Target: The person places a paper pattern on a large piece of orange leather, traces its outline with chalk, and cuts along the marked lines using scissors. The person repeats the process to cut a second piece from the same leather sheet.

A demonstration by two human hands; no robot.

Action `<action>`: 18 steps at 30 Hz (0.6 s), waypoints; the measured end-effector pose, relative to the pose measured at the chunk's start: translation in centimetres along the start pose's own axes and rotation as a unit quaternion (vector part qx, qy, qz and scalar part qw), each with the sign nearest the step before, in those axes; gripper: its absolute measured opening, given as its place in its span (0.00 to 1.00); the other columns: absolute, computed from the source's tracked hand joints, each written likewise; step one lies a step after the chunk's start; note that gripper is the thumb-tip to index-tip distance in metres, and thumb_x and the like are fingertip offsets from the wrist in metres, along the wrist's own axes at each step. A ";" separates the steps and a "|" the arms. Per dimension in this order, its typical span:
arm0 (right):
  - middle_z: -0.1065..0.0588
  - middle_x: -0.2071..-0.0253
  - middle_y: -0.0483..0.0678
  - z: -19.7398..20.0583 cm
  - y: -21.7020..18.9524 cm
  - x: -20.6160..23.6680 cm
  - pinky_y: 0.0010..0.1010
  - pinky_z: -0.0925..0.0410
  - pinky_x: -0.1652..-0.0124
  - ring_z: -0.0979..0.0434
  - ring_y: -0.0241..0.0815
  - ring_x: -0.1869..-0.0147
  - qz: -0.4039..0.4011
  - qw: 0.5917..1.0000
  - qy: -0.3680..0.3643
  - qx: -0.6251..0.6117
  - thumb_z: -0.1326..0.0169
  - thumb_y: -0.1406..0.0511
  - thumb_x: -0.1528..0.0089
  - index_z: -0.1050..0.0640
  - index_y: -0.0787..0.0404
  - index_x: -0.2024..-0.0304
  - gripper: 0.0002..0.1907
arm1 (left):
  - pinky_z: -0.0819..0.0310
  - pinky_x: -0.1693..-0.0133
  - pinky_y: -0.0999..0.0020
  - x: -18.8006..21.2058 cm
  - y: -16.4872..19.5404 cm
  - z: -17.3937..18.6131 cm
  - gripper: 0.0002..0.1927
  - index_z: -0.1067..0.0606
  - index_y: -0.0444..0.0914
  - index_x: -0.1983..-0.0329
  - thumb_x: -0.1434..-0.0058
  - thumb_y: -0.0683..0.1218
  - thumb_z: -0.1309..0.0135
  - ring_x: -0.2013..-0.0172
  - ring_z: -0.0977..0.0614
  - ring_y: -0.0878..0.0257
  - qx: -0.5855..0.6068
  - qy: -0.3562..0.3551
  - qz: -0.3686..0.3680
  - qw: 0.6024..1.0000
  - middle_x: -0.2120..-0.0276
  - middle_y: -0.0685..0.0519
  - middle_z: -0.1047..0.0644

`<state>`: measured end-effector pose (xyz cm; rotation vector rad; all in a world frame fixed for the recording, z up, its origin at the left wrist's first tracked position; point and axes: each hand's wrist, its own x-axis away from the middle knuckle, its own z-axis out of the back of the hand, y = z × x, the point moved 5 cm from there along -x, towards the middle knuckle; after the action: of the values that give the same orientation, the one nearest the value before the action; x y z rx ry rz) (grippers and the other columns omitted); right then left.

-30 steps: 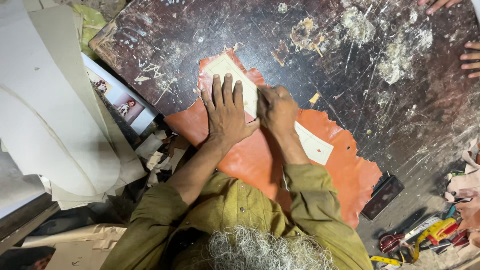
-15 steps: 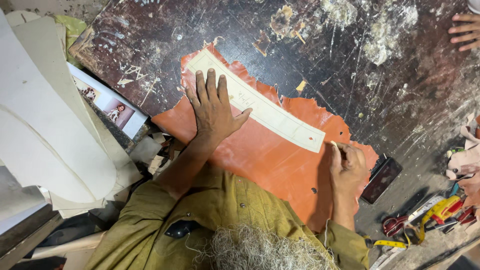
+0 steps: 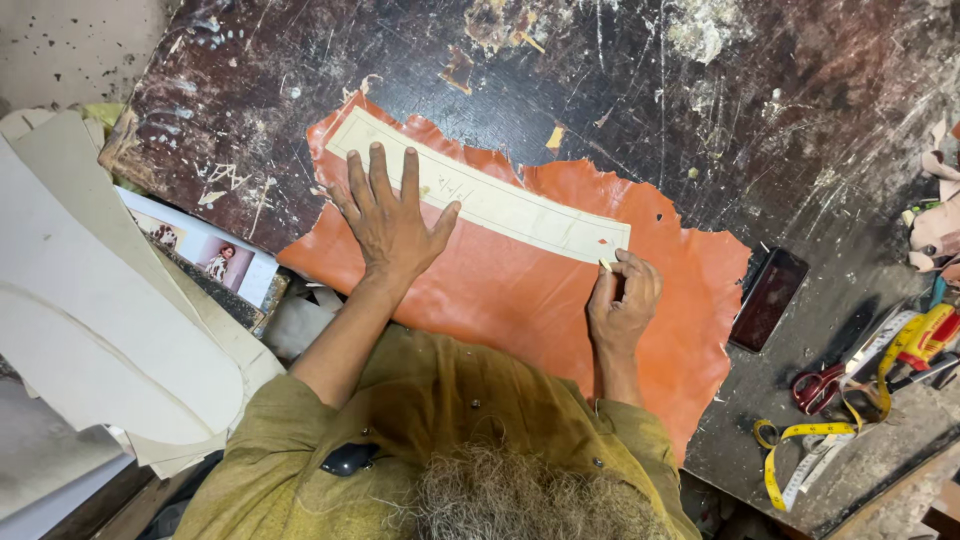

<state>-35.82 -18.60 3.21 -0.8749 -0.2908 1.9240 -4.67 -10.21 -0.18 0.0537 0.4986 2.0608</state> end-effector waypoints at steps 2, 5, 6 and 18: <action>0.22 0.50 0.53 0.1 0.5 0.1 0.44 0.34 0.41 0.26 0.54 0.42 -0.004 1.000 0.012 0.013 0.41 0.74 0.37 0.24 0.64 0.59 0.05 | 0.65 0.36 0.22 0.2 0.3 0.1 0.43 0.35 0.40 0.27 0.38 0.67 0.43 0.29 0.48 0.31 -0.002 0.013 -0.016 1.000 0.30 0.34 0.42; 0.22 0.49 0.53 0.3 1.5 0.4 0.45 0.36 0.40 0.26 0.55 0.41 -0.015 0.999 0.029 0.033 0.41 0.73 0.37 0.25 0.63 0.59 0.06 | 0.63 0.34 0.22 0.5 0.7 0.2 0.37 0.31 0.42 0.29 0.35 0.65 0.44 0.30 0.44 0.33 -0.017 0.034 -0.043 0.998 0.31 0.36 0.38; 0.22 0.49 0.53 0.3 1.8 0.4 0.46 0.36 0.40 0.27 0.55 0.41 -0.020 0.998 0.028 0.042 0.42 0.72 0.38 0.25 0.63 0.59 0.06 | 0.62 0.34 0.23 0.6 0.8 0.1 0.36 0.30 0.43 0.29 0.35 0.65 0.44 0.31 0.43 0.33 -0.019 0.033 -0.049 0.998 0.32 0.36 0.37; 0.24 0.45 0.52 -0.1 4.3 1.2 0.48 0.41 0.39 0.30 0.55 0.38 -0.087 0.992 0.047 0.077 0.44 0.71 0.37 0.27 0.62 0.56 0.07 | 0.53 0.35 0.27 0.9 1.3 -0.5 0.32 0.28 0.45 0.31 0.35 0.61 0.42 0.38 0.36 0.40 -0.015 0.042 -0.106 0.993 0.39 0.43 0.32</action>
<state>-38.97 -19.75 0.30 -0.8081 -0.1538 1.7139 -6.37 -10.21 -0.32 -0.0999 0.5032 1.8681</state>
